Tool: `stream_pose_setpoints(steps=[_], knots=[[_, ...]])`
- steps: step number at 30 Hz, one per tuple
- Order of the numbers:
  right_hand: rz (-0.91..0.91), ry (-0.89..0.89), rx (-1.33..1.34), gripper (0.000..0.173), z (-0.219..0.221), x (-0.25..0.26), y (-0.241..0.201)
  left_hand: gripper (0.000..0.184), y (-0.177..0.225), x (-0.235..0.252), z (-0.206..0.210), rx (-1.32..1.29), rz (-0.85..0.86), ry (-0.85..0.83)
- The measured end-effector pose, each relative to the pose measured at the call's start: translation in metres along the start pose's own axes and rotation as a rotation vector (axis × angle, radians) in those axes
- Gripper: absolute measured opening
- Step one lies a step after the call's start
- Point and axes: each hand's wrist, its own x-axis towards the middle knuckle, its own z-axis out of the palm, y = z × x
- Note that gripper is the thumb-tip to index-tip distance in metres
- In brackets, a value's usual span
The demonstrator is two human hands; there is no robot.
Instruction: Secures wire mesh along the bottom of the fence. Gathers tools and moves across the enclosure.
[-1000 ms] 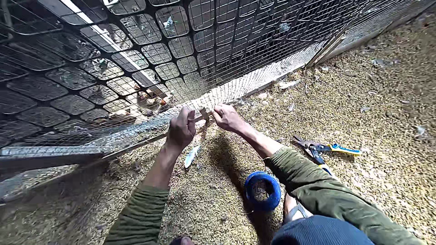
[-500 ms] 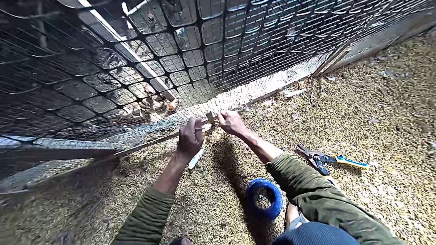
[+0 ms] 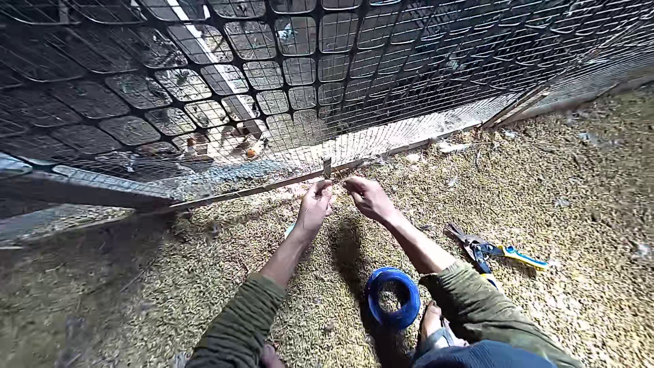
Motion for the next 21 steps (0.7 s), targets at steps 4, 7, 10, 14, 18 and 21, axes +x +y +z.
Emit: stream_pose_setpoints(steps=[4,7,10,14,18,21], knots=[[0.016,-0.034,-0.053,0.032,0.007,-0.007,-0.013,0.023,0.000,0.010,0.005,0.146,0.077,0.097],[0.024,-0.018,-0.030,0.032,0.004,-0.010,-0.016,0.028,0.002,0.008,-0.014,0.413,0.137,0.028],[0.047,-0.006,-0.016,0.034,-0.003,-0.011,-0.011,0.087,0.005,-0.008,-0.061,0.790,0.046,-0.257],[0.108,0.006,0.012,0.033,-0.005,-0.007,-0.007,0.060,0.035,-0.012,-0.135,1.178,-0.114,-0.416],[0.091,0.050,0.050,0.030,-0.004,-0.002,-0.007,0.031,0.048,-0.005,-0.105,0.911,0.005,-0.032],[0.073,0.054,0.037,0.030,-0.004,-0.004,-0.012,0.038,0.030,0.006,-0.044,0.543,0.068,0.042]])
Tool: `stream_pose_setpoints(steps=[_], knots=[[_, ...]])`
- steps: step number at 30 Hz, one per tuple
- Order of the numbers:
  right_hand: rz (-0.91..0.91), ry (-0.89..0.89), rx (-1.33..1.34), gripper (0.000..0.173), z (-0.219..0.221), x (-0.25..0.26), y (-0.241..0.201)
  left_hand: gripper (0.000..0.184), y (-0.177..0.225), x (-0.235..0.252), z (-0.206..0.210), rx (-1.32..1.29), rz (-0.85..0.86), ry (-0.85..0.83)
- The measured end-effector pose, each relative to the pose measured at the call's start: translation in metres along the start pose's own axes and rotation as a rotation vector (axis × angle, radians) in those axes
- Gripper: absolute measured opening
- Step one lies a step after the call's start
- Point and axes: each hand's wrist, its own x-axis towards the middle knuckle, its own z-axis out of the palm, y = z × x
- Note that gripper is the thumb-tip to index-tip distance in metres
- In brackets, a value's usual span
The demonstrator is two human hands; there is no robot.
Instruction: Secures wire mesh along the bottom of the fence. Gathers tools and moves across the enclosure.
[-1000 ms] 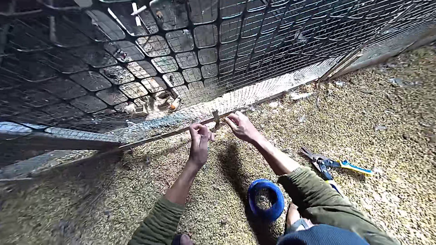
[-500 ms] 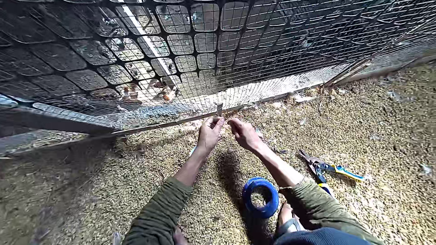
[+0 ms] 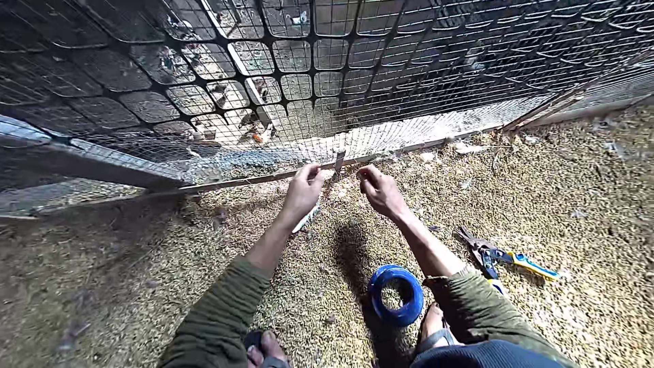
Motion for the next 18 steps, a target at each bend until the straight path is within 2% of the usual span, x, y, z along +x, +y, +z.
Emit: stream_pose_setpoints(steps=[4,7,10,14,18], knots=[[-0.022,-0.029,-0.057,0.028,-0.004,-0.009,-0.005,0.029,0.002,0.007,0.055,-0.329,0.064,0.168],[-0.055,-0.028,-0.089,0.028,-0.004,-0.011,-0.005,0.018,0.015,0.005,0.061,-0.749,-0.040,0.176],[-0.001,-0.081,-0.213,0.029,-0.001,-0.010,-0.015,0.012,0.024,-0.002,0.056,-0.978,-0.157,0.114],[0.019,-0.136,-0.291,0.032,0.013,-0.006,-0.023,0.021,0.020,-0.012,0.056,-1.069,-0.274,0.021],[-0.008,-0.166,-0.343,0.033,0.022,-0.005,-0.021,0.014,0.018,-0.012,0.067,-1.034,-0.405,0.035]])
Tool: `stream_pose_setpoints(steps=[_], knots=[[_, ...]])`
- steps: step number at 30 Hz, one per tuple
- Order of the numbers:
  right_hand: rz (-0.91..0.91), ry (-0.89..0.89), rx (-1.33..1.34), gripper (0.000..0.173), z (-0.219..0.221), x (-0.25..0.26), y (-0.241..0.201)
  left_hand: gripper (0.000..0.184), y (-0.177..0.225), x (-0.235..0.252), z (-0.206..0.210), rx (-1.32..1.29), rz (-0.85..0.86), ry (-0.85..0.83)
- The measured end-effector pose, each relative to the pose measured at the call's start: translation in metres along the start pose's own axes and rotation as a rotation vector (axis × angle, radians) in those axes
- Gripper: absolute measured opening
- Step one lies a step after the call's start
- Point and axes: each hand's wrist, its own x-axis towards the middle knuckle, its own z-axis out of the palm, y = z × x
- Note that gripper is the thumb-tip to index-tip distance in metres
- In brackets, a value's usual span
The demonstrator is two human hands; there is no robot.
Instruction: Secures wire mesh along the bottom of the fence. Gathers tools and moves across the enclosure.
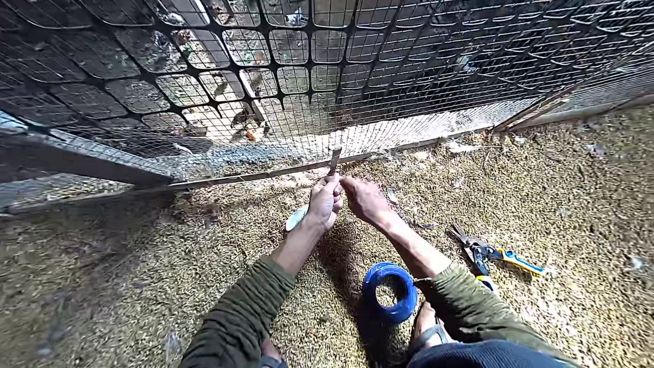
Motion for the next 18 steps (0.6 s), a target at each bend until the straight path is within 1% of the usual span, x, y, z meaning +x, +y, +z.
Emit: stream_pose_setpoints(steps=[2,5,9,10,12,14,15,16,18], knots=[[-0.042,0.018,0.001,0.031,0.003,-0.001,0.003,0.004,0.000,0.003,0.001,0.014,-0.024,0.002],[-0.093,0.027,0.025,0.030,0.003,-0.002,0.006,0.006,0.002,0.008,0.000,0.090,-0.047,-0.033],[-0.177,0.008,0.057,0.030,-0.004,-0.003,0.013,0.006,0.007,0.012,0.000,0.171,-0.035,-0.029],[-0.203,0.039,0.056,0.029,-0.005,-0.005,0.015,0.007,0.006,0.013,-0.001,0.172,-0.025,-0.015],[-0.288,0.171,0.052,0.024,-0.005,-0.005,0.018,0.009,0.006,0.014,0.000,0.163,-0.006,0.004],[-0.426,0.329,0.089,0.019,-0.001,-0.001,0.023,0.010,0.006,0.013,0.000,0.143,0.010,0.017],[-0.498,0.379,0.112,0.017,0.000,0.002,0.025,0.011,0.006,0.013,-0.001,0.139,0.019,0.021],[-0.562,0.398,0.134,0.017,0.000,0.006,0.028,0.012,0.007,0.012,-0.002,0.140,0.023,0.020],[-0.639,0.383,0.178,0.017,0.000,0.012,0.033,0.014,0.009,0.011,-0.002,0.140,0.019,0.017]])
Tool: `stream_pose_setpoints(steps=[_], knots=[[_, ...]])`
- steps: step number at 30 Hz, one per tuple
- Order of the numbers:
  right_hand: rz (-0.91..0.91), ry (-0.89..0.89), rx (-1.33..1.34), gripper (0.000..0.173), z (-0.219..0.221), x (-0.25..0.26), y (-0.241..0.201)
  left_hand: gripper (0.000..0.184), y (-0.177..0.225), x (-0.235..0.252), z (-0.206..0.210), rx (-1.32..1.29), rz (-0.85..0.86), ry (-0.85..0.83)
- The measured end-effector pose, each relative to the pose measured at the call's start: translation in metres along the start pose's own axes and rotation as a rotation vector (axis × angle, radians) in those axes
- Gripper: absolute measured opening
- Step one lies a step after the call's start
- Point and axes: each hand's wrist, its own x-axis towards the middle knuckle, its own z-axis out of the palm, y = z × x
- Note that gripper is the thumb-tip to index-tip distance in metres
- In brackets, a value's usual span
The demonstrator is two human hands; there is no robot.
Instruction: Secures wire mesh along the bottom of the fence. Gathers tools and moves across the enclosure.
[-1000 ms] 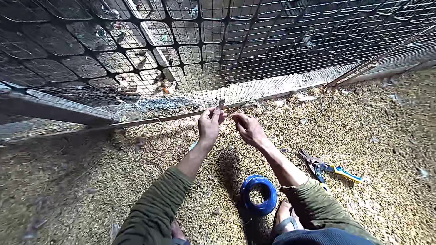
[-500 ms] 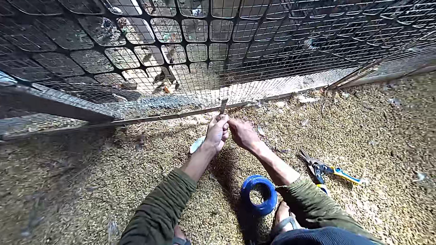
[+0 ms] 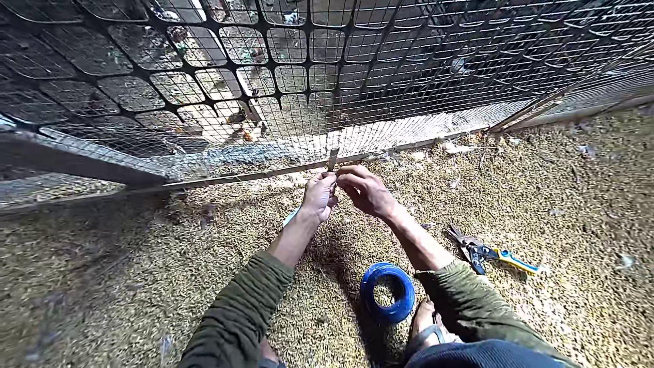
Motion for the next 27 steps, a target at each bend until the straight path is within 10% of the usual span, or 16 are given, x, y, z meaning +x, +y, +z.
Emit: stream_pose_setpoints(steps=[27], knots=[[0.085,0.174,-0.018,0.014,0.018,0.008,0.012,0.014,-0.017,0.001,-0.008,0.029,0.193,0.031]])
